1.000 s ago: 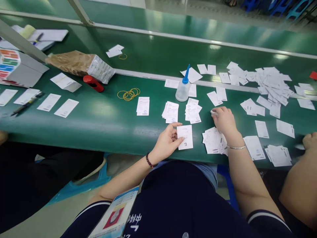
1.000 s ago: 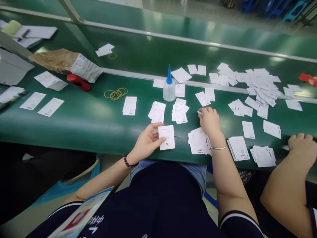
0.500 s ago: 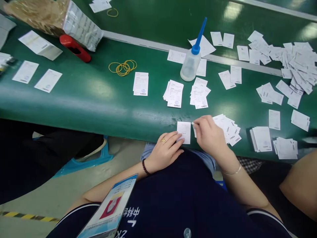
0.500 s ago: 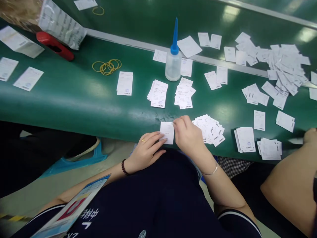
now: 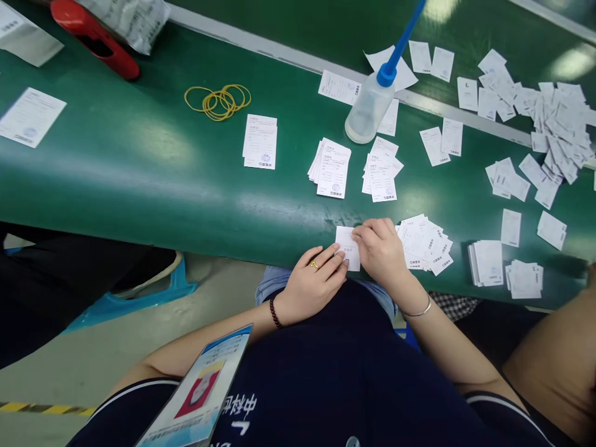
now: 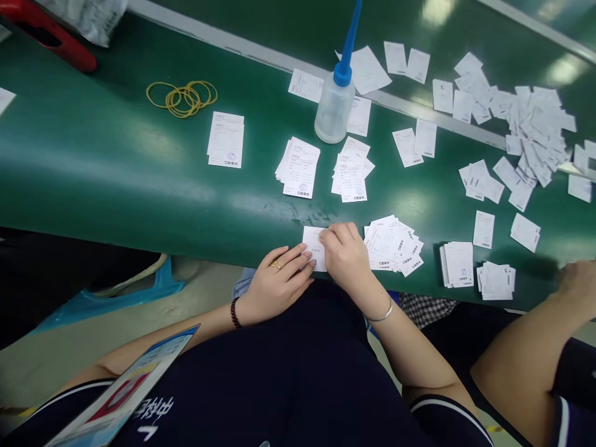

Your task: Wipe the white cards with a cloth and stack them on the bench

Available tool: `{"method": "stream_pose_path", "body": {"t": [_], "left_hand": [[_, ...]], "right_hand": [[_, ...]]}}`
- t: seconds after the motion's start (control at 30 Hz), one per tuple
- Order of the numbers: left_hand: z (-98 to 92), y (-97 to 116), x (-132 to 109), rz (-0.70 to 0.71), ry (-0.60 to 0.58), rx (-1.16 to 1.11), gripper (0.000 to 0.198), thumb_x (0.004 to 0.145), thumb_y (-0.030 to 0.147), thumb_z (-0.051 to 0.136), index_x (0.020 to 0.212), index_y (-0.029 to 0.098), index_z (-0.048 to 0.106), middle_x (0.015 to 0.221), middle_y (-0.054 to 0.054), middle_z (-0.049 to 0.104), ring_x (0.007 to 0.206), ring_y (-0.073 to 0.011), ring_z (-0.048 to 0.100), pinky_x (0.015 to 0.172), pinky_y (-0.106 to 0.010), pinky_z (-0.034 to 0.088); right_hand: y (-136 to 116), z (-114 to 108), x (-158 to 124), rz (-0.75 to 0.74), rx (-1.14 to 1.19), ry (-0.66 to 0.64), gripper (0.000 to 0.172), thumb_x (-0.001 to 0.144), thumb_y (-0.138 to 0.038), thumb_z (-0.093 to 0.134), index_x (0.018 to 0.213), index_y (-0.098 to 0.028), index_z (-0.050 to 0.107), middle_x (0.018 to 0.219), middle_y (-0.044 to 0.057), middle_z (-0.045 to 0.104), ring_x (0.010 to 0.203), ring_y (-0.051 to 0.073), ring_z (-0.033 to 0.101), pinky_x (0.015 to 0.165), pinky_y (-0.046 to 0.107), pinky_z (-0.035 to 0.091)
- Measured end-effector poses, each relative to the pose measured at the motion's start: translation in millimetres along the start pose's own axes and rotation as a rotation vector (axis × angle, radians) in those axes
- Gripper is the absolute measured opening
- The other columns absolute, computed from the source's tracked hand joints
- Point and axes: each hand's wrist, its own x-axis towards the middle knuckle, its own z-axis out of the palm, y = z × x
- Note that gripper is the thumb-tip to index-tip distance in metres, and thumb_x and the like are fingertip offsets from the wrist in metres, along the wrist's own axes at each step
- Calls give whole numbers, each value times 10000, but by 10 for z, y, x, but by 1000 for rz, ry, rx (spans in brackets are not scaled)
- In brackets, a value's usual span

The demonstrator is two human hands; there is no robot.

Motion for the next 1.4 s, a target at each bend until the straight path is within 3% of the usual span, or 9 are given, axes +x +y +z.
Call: {"method": "stream_pose_path", "body": {"t": [0.17, 0.43, 0.63, 0.8, 0.97, 1.17, 1.4], "left_hand": [[26, 8, -16, -25, -12, -12, 215, 905, 158, 535, 1075, 183, 663, 1183, -97, 700, 1216, -262, 604, 1012, -435, 459], [35, 24, -12, -38, 27, 21, 184, 894, 153, 552, 1033, 166, 672, 1154, -92, 711, 1186, -258, 623, 1015, -424, 465], [33, 24, -20, -21, -7, 31, 212, 895, 157, 542, 1060, 183, 672, 1174, -92, 702, 1215, -260, 603, 1032, -436, 462], [15, 34, 3, -24, 0, 54, 205, 896, 151, 537, 1047, 190, 670, 1142, -80, 714, 1191, -246, 618, 1012, -420, 468], [6, 34, 0, -21, -19, 63, 192, 896, 173, 562, 1068, 155, 646, 1144, -84, 712, 1191, -251, 617, 1026, -425, 451], [37, 27, -48, -10, -14, 88, 230, 891, 187, 568, 1114, 173, 624, 1162, -86, 704, 1204, -246, 609, 1036, -416, 445], [140, -4, -85, 46, 97, 131, 248, 849, 197, 622, 1096, 176, 623, 1099, -100, 714, 1167, -247, 632, 1037, -418, 445]], "right_hand": [[-59, -51, -77, -26, 62, -85, 186, 905, -76, 490, 882, -212, 615, 828, 66, 574, 762, 205, 489, 689, 354, 485], [-52, -49, -42, -9, 10, -66, 197, 902, -67, 485, 861, -211, 612, 817, 68, 567, 750, 207, 478, 682, 350, 479], [-15, 7, 5, 45, 16, -53, 216, 910, -98, 471, 832, -209, 639, 807, 80, 569, 753, 224, 473, 683, 380, 471], [-62, 9, -74, 7, -13, -53, 246, 891, -49, 455, 821, -205, 631, 797, 77, 567, 729, 213, 463, 667, 359, 476], [45, 83, 30, 54, 26, -10, 215, 886, -80, 495, 774, -201, 633, 786, 75, 591, 741, 216, 500, 681, 367, 493], [164, -2, 36, 332, 332, 164, 77, 900, -229, 584, 846, -224, 639, 816, 37, 625, 802, 200, 600, 728, 362, 520], [84, 90, -182, 189, 267, 196, 130, 928, -186, 517, 931, -171, 647, 854, 86, 584, 816, 217, 561, 718, 374, 516]]}}
